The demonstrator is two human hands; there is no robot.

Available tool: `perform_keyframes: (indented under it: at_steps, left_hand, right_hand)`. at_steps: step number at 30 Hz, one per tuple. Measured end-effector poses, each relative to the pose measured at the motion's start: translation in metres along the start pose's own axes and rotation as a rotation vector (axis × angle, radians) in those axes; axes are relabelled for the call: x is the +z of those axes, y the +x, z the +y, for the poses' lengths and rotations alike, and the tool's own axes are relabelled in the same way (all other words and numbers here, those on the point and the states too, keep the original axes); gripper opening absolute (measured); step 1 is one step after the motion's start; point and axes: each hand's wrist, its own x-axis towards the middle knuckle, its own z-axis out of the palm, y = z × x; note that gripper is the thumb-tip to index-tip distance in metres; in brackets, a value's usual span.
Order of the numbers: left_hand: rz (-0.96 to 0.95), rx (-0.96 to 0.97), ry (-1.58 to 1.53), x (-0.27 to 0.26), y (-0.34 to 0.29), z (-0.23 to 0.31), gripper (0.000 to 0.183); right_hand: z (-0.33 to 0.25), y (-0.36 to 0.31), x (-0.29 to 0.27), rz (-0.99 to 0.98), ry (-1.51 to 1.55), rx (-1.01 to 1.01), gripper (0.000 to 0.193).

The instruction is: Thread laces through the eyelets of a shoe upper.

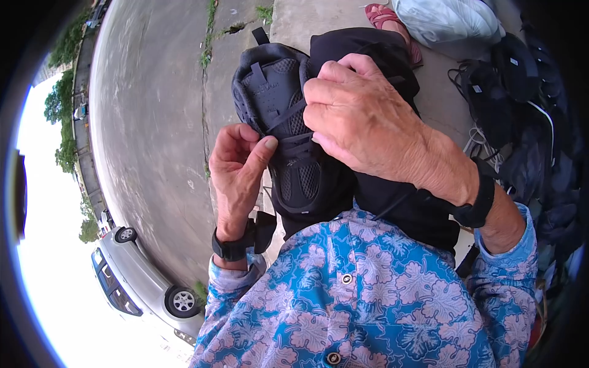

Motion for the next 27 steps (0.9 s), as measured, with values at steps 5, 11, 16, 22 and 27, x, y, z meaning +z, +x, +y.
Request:
perform_keyframes:
  at_steps: [5,11,16,22,27]
  left_hand:
    - [0.005,0.000,-0.028,-0.001,-0.005,0.002,0.018]
    - [-0.103,-0.003,0.140,0.009,-0.018,0.034,0.015]
    - [-0.336,-0.157,0.233,0.026,-0.004,0.041,0.028]
    - [-0.453,-0.231,0.364,0.026,0.028,0.061,0.026]
    - [-0.338,0.301,0.671,0.022,0.029,0.031,0.006]
  right_hand:
    - [-0.003,-0.001,-0.004,-0.025,0.032,0.079,0.012]
    - [-0.010,-0.006,0.000,-0.051,-0.036,0.090,0.013]
    - [-0.007,-0.014,-0.002,-0.002,-0.076,0.053,0.009]
    - [0.004,0.000,0.008,-0.001,-0.103,0.010,0.009]
    - [-0.010,0.009,0.005,-0.021,-0.042,0.051,0.015]
